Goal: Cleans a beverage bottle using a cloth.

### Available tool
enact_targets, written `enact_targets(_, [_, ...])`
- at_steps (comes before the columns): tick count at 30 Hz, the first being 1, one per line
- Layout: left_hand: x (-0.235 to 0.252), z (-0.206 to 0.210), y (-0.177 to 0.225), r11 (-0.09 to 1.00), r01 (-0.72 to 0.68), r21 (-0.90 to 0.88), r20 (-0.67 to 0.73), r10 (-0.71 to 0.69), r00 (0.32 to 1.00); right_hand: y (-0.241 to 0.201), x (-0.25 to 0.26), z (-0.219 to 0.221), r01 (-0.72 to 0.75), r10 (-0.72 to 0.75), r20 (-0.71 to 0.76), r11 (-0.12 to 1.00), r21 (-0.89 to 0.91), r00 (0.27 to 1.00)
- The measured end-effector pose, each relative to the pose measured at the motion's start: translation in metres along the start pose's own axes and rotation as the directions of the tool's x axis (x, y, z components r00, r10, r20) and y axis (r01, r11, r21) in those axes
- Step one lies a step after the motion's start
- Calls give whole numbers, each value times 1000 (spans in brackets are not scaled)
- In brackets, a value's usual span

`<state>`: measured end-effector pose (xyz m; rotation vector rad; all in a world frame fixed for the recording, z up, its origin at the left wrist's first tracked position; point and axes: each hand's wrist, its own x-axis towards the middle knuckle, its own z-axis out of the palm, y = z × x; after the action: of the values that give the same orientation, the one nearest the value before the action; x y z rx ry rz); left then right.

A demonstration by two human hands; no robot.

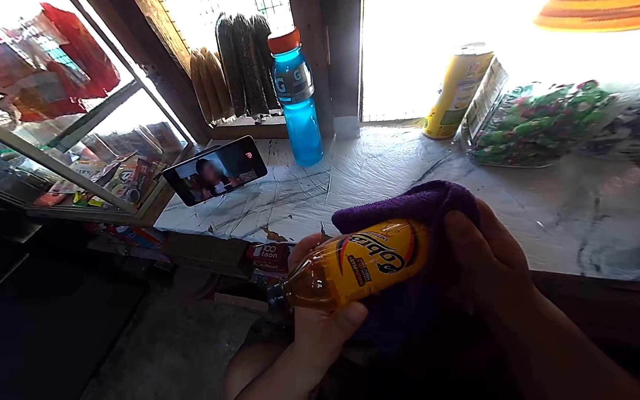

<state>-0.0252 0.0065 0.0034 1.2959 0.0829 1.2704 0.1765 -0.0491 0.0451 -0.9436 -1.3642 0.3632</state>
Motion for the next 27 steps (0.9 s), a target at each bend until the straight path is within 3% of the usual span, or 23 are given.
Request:
enact_targets(2, [1,-2,-1,999,-12,-34,-15,12,1000,1,3,-2,-9,8,56,1000,9,998])
enact_targets(9, [8,9,5,973,-208,95,87,200,976,2,9,-5,-37,28,132,997,65,991])
enact_targets(19, [9,8,12,941,-278,193,157,250,955,-10,5,-2,-256,253,-132,967,-6,958])
enact_targets(23, [9,9,12,948,-267,174,150,243,958,-12,6,-3,-292,295,-73,955,51,953])
enact_targets(27, [9,10,5,908,-350,232,214,304,928,-4,5,-7,-195,191,70,979,60,979])
